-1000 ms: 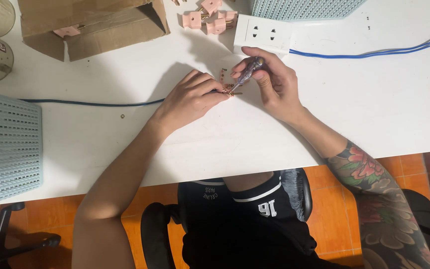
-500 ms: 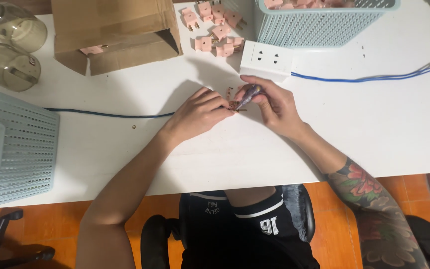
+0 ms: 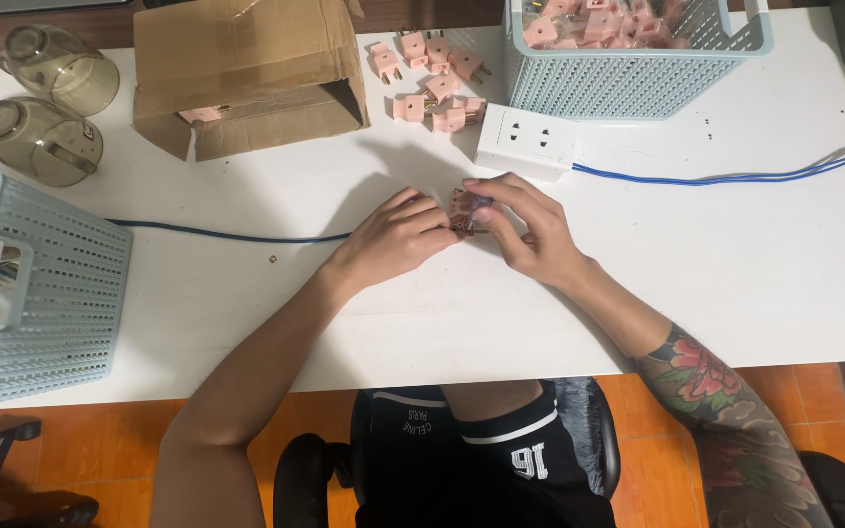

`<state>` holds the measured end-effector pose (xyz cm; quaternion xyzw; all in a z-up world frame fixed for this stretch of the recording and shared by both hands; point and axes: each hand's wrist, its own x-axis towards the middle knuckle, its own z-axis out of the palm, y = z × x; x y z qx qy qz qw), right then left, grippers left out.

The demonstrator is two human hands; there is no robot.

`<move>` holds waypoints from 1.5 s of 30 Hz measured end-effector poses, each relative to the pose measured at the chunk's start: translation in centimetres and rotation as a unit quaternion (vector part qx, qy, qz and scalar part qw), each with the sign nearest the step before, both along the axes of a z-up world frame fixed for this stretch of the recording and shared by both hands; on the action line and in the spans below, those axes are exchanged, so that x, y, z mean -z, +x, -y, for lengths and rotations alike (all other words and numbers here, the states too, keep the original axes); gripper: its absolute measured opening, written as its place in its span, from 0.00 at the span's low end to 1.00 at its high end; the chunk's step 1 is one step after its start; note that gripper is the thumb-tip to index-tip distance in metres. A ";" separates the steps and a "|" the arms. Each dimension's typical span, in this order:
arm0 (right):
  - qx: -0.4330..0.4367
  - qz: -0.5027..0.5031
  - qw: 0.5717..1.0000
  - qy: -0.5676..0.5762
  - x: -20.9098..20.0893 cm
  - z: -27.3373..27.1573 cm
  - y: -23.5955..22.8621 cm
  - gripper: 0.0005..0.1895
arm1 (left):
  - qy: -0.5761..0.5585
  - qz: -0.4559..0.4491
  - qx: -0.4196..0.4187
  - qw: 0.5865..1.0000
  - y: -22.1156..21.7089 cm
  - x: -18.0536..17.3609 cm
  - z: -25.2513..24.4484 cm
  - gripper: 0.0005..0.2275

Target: The person sits at a white table and uses a screwdriver to tighten screws on small pink electrical plug adapters. They handle the adapters one by one, turning them over to access different sides, and place the finished items on the table.

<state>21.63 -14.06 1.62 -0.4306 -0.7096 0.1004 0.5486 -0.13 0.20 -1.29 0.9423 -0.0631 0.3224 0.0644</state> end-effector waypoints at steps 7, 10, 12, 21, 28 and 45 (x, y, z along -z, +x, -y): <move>0.014 0.008 1.000 0.018 -1.3 0.0 -0.7 0.20 | 0.001 0.006 -0.002 1.000 0.0 -0.1 0.2 0.07; 0.017 -0.036 0.999 -0.024 -1.5 0.2 -1.0 0.18 | 0.005 0.011 -0.003 1.000 0.1 0.0 0.1 0.09; 0.029 -0.012 1.000 0.002 0.2 -0.1 -0.1 0.19 | -0.007 0.005 0.007 1.000 0.0 -0.1 0.1 0.07; 0.014 -0.017 1.000 -0.007 -0.7 0.0 -0.6 0.19 | -0.005 0.003 0.002 1.000 0.0 -0.2 0.2 0.07; 0.012 0.005 1.000 -0.001 -0.9 0.1 -1.1 0.19 | 0.014 0.016 -0.005 1.000 0.2 1.0 -0.1 0.08; 0.030 -0.022 0.999 0.000 -0.9 0.2 -0.8 0.18 | -0.001 0.002 -0.012 1.000 0.1 0.4 0.2 0.06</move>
